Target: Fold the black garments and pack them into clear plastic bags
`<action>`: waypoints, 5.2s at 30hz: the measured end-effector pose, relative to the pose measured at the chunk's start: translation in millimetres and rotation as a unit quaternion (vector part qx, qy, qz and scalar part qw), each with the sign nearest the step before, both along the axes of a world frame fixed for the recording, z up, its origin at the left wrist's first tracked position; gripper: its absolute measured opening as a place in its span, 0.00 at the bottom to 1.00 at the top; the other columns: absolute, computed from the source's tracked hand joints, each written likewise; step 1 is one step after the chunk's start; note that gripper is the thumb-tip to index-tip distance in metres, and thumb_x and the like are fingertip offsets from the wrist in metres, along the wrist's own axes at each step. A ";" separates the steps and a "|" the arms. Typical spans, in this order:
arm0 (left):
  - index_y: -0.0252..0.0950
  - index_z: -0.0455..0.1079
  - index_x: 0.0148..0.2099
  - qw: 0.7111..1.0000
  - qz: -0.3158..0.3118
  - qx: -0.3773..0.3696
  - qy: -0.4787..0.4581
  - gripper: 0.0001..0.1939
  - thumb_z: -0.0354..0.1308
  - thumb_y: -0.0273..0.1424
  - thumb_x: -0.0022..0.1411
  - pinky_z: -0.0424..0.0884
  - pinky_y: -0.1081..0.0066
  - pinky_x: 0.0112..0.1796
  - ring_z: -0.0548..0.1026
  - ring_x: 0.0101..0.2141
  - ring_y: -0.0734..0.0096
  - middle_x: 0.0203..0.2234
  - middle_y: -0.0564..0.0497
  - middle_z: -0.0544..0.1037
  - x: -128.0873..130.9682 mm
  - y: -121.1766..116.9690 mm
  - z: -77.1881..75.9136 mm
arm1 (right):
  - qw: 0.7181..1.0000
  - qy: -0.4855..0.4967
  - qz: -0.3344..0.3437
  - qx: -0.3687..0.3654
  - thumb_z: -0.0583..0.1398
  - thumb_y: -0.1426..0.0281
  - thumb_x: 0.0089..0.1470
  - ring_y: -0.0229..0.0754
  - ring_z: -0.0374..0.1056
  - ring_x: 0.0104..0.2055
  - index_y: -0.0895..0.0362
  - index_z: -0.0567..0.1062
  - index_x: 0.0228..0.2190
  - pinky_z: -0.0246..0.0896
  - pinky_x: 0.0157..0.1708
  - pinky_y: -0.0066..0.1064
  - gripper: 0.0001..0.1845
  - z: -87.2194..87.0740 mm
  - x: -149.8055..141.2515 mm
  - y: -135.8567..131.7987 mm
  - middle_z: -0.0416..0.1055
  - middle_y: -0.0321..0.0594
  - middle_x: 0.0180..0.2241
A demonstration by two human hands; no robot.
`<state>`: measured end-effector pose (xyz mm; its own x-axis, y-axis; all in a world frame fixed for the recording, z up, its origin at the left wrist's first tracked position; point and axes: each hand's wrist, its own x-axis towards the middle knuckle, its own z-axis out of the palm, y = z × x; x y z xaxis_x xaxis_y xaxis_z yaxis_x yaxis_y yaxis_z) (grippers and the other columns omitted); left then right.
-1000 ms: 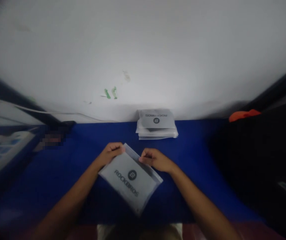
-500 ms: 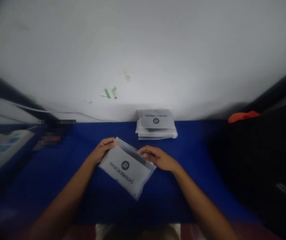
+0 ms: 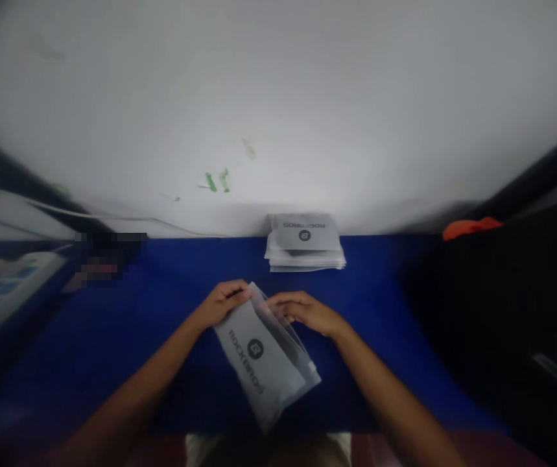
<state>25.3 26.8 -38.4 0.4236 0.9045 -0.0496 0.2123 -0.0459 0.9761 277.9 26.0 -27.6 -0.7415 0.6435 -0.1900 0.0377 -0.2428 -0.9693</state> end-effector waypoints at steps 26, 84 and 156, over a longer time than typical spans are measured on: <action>0.37 0.66 0.48 0.948 0.308 0.083 -0.005 0.21 0.57 0.46 0.61 0.72 0.70 0.36 0.75 0.34 0.70 0.37 0.49 0.75 3.5 2.7 0.8 | 0.946 0.020 -0.262 0.190 0.64 0.57 0.51 0.51 0.74 0.41 0.55 0.76 0.42 0.70 0.42 0.43 0.19 1.6 -1.6 -5.0 0.78 0.43 0.39; 0.37 0.71 0.51 0.843 0.369 0.215 0.326 0.22 0.55 0.45 0.60 0.70 0.61 0.44 0.75 0.40 0.58 0.46 0.42 0.73 -61.0 25.5 7.2 | 0.970 0.047 0.042 -0.233 0.70 0.73 0.44 0.35 0.76 0.36 0.57 0.77 0.44 0.70 0.37 0.22 0.23 12.5 2.3 -11.1 0.78 0.38 0.39; 0.37 0.70 0.42 0.877 -0.052 0.286 0.384 0.15 0.55 0.44 0.65 0.67 0.61 0.44 0.72 0.42 0.60 0.40 0.47 0.74 -34.2 -6.6 6.2 | 0.773 -0.412 -0.064 0.478 0.59 0.57 0.58 0.49 0.65 0.44 0.56 0.72 0.40 0.62 0.43 0.37 0.16 11.2 75.2 -13.1 0.68 0.46 0.40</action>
